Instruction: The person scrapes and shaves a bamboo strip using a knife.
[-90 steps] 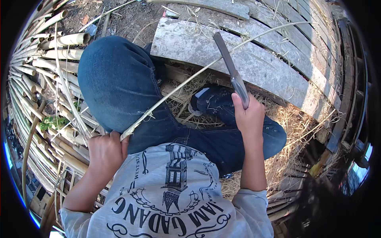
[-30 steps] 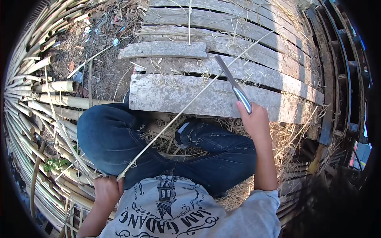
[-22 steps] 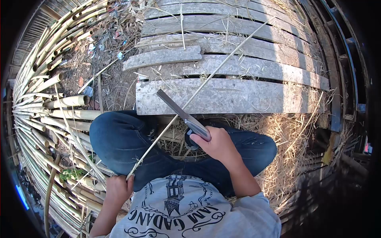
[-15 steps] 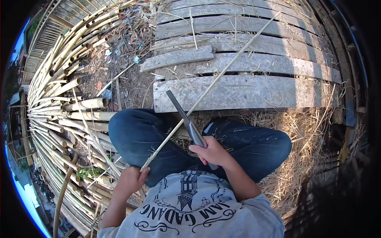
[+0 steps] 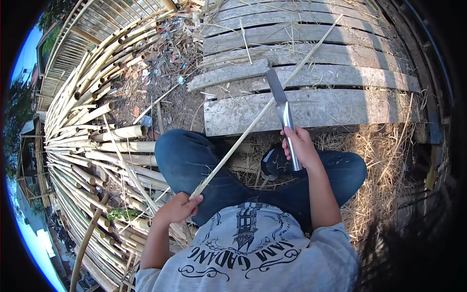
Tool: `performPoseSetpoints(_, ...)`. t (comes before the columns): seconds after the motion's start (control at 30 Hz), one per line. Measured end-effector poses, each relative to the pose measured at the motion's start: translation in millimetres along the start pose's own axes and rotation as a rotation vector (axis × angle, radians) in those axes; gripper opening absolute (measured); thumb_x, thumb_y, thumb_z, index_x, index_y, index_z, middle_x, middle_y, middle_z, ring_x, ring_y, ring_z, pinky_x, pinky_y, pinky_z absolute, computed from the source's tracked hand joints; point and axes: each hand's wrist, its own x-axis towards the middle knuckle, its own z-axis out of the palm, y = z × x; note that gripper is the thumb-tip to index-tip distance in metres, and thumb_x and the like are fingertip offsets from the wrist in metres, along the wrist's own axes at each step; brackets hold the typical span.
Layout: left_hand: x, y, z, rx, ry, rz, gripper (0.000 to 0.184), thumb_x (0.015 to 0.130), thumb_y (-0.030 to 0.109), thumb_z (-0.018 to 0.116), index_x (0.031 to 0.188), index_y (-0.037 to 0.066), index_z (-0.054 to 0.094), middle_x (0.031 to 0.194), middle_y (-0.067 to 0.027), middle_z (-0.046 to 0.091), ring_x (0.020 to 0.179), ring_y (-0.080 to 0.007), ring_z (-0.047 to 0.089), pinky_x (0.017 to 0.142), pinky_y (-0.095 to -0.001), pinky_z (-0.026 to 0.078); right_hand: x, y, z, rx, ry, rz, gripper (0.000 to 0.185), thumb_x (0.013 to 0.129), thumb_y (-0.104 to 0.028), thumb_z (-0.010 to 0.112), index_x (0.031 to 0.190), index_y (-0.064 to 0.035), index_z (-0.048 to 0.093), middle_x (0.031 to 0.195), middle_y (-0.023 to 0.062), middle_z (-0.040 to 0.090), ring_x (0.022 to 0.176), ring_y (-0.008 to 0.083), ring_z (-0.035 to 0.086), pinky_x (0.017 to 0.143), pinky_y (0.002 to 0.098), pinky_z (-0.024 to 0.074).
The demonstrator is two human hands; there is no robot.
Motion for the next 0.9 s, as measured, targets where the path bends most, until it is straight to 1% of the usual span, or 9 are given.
performPoseSetpoints(0.1,1.7,-5.2,-2.6,-0.072,-0.047,-0.094,0.058,0.1,0.045,0.045,0.061,0.004,0.059,0.047,-0.0028,0.049,0.044,-0.0127,0.048,0.047,-0.0269,0.039,-3.0,2.1,5.9,-0.03,0.044,0.046,0.034,0.099,-0.04,0.049,0.096,-0.0057,0.052,0.063,0.0013,0.052,0.045,0.0088,0.05,0.04,0.0256,0.043)
performPoseSetpoints(0.23,6.1,-12.7,-1.7,-0.137,-0.073,0.021,0.058,0.1,0.046,0.045,0.059,0.005,0.055,0.047,-0.0013,0.046,0.044,-0.0113,0.046,0.047,-0.0267,0.038,-15.2,10.5,18.1,-0.031,0.064,0.007,0.035,0.098,-0.039,0.053,0.094,-0.0041,0.05,0.06,0.0014,0.05,0.042,0.0097,0.049,0.037,0.0261,0.0416)
performPoseSetpoints(0.4,5.8,-16.7,2.8,-0.16,-0.058,0.099,0.059,0.095,0.05,0.053,0.058,0.004,0.056,0.049,-0.0009,0.049,0.045,-0.012,0.045,0.046,-0.0287,0.038,-19.5,34.9,20.1,-0.048,0.089,-0.006,0.026,0.093,-0.025,0.063,0.088,-0.0035,0.049,0.057,0.0018,0.05,0.042,0.0099,0.051,0.036,0.0262,0.0426)
performPoseSetpoints(0.47,3.0,-11.4,10.4,-0.069,0.091,0.092,0.059,0.094,0.048,0.056,0.055,0.004,0.059,0.046,-0.0025,0.05,0.045,-0.0136,0.048,0.047,-0.0301,0.039,-21.8,41.1,21.1,-0.078,0.052,-0.033,0.025,0.089,-0.02,0.067,0.081,-0.0035,0.05,0.056,0.0023,0.051,0.042,0.0099,0.051,0.038,0.0264,0.0435)
performPoseSetpoints(0.6,0.8,-8.2,16.9,-0.026,0.18,0.047,0.058,0.093,0.047,0.057,0.054,0.003,0.062,0.045,-0.0059,0.05,0.046,-0.0162,0.053,0.048,-0.0321,0.041,-24.0,36.2,22.5,-0.039,0.029,0.012,0.029,0.087,-0.022,0.069,0.074,-0.0046,0.05,0.055,0.0023,0.052,0.042,0.01,0.051,0.039,0.0263,0.0429)
performPoseSetpoints(0.7,-3.0,-6.2,21.3,0.018,0.231,0.077,0.06,0.093,0.048,0.056,0.055,0.002,0.064,0.044,-0.0111,0.052,0.048,-0.0238,0.059,0.051,-0.0355,0.045,-21.7,19.9,15.2,-0.062,0.05,0.032,0.03,0.087,-0.024,0.07,0.073,-0.0056,0.05,0.054,0.0015,0.05,0.04,0.0098,0.049,0.037,0.0263,0.0401)
performPoseSetpoints(0.8,-4.5,-6.5,28.8,0.21,0.393,0.172,0.057,0.093,0.045,0.056,0.058,0.002,0.067,0.051,-0.0203,0.058,0.051,-0.0388,0.061,0.056,-0.0425,0.05,-15.4,4.4,7.9,-0.165,0.071,0.003,0.03,0.088,-0.024,0.069,0.073,-0.0062,0.049,0.053,0.0009,0.049,0.038,0.0101,0.047,0.035,0.0273,0.0392)
performPoseSetpoints(0.83,-1.8,-10.7,34.6,0.213,0.393,0.174,0.057,0.093,0.045,0.056,0.058,0.002,0.067,0.051,-0.0203,0.058,0.051,-0.0388,0.061,0.056,-0.0425,0.05,-11.5,-2.0,4.7,-0.223,0.087,-0.001,0.031,0.088,-0.024,0.068,0.073,-0.005,0.05,0.053,0.0012,0.049,0.038,0.0103,0.048,0.035,0.0276,0.0397)
performPoseSetpoints(0.9,4.5,-14.4,46.6,0.478,0.611,0.243,0.055,0.093,0.04,0.057,0.056,0.001,0.065,0.052,-0.0214,0.058,0.051,-0.0386,0.062,0.052,-0.0441,0.05,-5.1,-14.9,-2.7,-0.323,0.163,-0.017,0.032,0.085,-0.026,0.07,0.072,-0.0026,0.052,0.051,0.0018,0.05,0.038,0.0112,0.05,0.037,0.0284,0.0417)
